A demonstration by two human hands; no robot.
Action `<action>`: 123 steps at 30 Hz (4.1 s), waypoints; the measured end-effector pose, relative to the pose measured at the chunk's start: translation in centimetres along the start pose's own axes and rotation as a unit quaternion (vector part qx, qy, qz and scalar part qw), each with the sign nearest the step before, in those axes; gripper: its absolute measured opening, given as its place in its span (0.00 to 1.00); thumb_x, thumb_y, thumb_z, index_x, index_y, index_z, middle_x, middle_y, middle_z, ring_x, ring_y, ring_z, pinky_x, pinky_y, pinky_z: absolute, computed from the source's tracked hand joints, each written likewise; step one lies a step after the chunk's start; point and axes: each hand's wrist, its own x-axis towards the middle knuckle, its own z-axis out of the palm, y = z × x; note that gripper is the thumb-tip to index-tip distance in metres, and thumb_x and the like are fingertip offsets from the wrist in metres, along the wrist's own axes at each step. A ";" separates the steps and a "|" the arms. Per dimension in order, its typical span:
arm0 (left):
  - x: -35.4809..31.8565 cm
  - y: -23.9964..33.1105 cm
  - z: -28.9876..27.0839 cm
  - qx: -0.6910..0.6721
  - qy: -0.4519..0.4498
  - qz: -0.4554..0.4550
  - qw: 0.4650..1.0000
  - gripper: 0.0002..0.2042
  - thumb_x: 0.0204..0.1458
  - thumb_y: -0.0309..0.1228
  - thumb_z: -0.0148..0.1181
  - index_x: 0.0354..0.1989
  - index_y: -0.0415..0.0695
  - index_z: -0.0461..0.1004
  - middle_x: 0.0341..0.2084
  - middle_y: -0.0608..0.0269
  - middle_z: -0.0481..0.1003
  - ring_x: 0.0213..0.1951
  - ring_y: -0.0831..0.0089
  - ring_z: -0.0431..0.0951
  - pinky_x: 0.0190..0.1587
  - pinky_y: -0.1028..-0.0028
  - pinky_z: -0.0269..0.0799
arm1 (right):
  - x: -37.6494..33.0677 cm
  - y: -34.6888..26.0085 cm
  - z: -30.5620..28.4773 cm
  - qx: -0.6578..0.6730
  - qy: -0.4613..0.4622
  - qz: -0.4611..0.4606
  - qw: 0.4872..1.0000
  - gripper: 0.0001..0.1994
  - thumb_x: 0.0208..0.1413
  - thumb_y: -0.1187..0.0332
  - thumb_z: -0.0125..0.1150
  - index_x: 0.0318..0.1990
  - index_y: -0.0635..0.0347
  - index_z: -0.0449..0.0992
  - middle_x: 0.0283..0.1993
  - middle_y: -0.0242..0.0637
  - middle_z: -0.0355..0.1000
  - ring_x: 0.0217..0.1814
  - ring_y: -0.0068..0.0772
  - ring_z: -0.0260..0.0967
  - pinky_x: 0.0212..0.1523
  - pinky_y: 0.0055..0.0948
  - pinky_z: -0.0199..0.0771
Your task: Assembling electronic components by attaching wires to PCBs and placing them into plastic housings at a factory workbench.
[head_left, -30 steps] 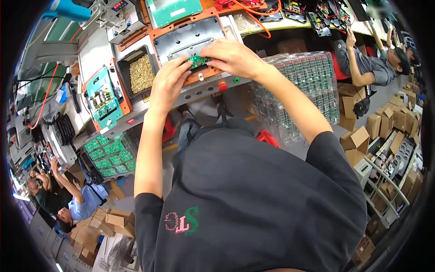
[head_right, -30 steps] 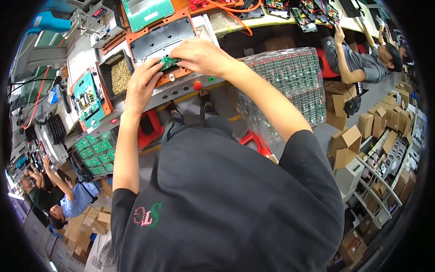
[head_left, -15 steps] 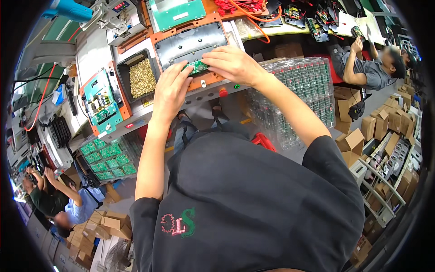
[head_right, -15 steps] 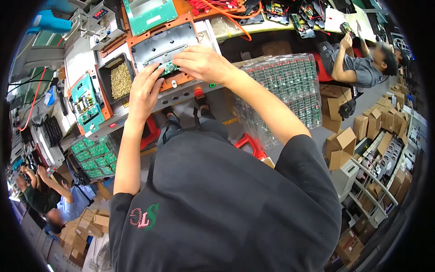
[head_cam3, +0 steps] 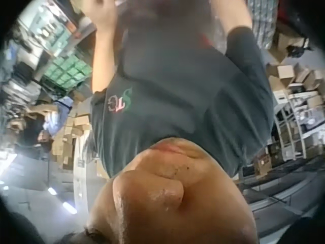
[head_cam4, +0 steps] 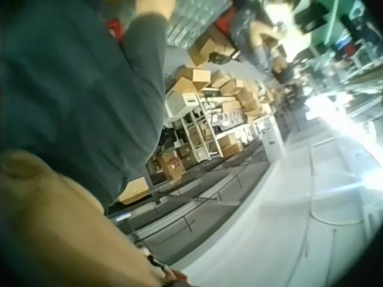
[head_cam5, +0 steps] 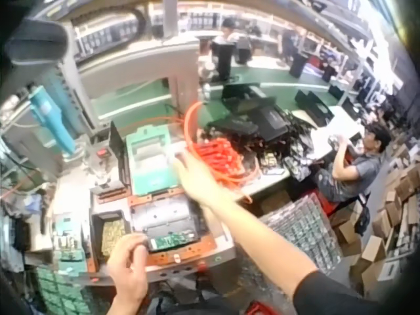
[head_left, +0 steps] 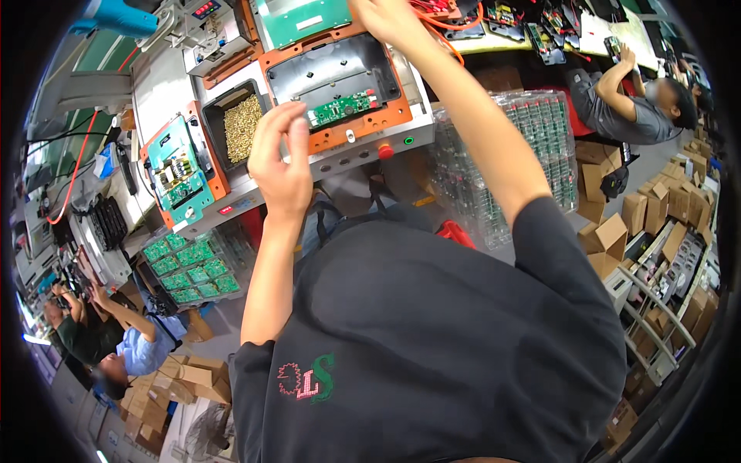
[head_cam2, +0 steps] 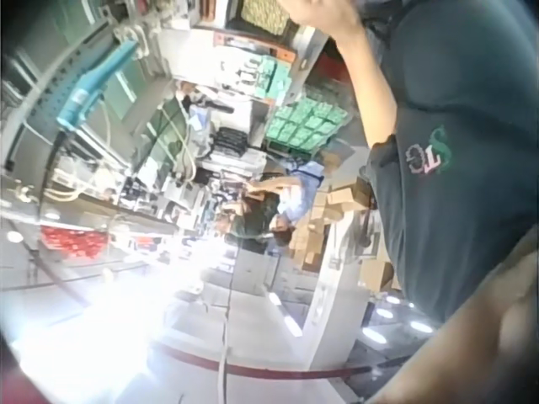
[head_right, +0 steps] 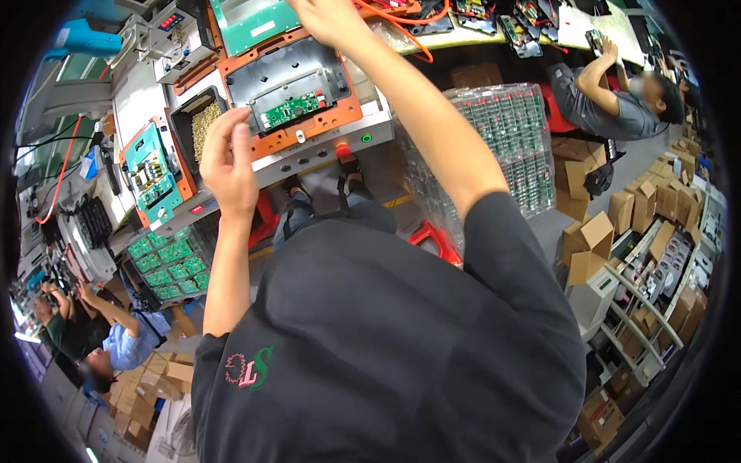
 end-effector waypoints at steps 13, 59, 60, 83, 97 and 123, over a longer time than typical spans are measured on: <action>-2.8 1.8 0.6 0.201 -0.025 -0.095 0.975 0.13 0.54 0.31 0.69 0.43 0.37 0.77 0.31 0.56 0.76 0.34 0.64 0.77 0.37 0.66 0.73 | -17.5 -1.1 -4.5 -0.133 -0.089 -0.110 0.981 0.30 0.56 0.62 0.66 0.67 0.60 0.69 0.72 0.47 0.63 0.78 0.57 0.50 0.74 0.55 0.49; -20.9 -39.0 -43.0 -0.039 0.341 -0.376 0.861 0.15 0.63 0.22 0.48 0.54 0.26 0.72 0.47 0.44 0.78 0.45 0.58 0.83 0.47 0.65 0.86 | -19.0 -24.7 13.7 -0.043 -0.093 -0.054 0.993 0.10 0.55 0.85 0.60 0.43 0.68 0.81 0.39 0.42 0.78 0.36 0.30 0.77 0.42 0.27 0.76; -17.6 -34.8 -42.3 -0.117 0.350 -0.333 0.868 0.15 0.63 0.20 0.47 0.55 0.25 0.71 0.48 0.42 0.77 0.48 0.57 0.82 0.51 0.63 0.85 | -19.0 -25.2 13.6 -0.033 -0.099 -0.042 0.994 0.10 0.54 0.84 0.63 0.43 0.66 0.81 0.39 0.42 0.78 0.37 0.32 0.78 0.43 0.28 0.77; 2.8 -3.3 3.3 0.132 -0.031 0.105 0.985 0.16 0.52 0.22 0.68 0.50 0.39 0.79 0.46 0.56 0.78 0.49 0.55 0.77 0.52 0.61 0.73 | -9.8 -1.4 -2.8 -0.111 -0.180 -0.089 0.973 0.19 0.51 0.68 0.71 0.51 0.61 0.78 0.48 0.43 0.70 0.53 0.49 0.69 0.55 0.42 0.70; -0.7 -5.3 -14.5 0.185 0.157 -0.033 0.970 0.12 0.58 0.19 0.62 0.49 0.38 0.80 0.48 0.54 0.79 0.47 0.65 0.80 0.46 0.69 0.76 | -24.7 -6.0 6.3 -0.117 -0.220 0.155 0.956 0.19 0.62 0.59 0.57 0.24 0.63 0.80 0.25 0.53 0.75 0.29 0.59 0.76 0.34 0.51 0.76; -4.7 -13.5 -27.4 0.179 -0.024 0.189 0.965 0.19 0.43 0.22 0.72 0.46 0.43 0.78 0.36 0.60 0.78 0.39 0.59 0.77 0.44 0.63 0.71 | -23.2 -20.9 13.7 -0.057 -0.234 0.089 0.967 0.09 0.61 0.67 0.63 0.32 0.64 0.81 0.29 0.43 0.78 0.27 0.43 0.75 0.30 0.36 0.73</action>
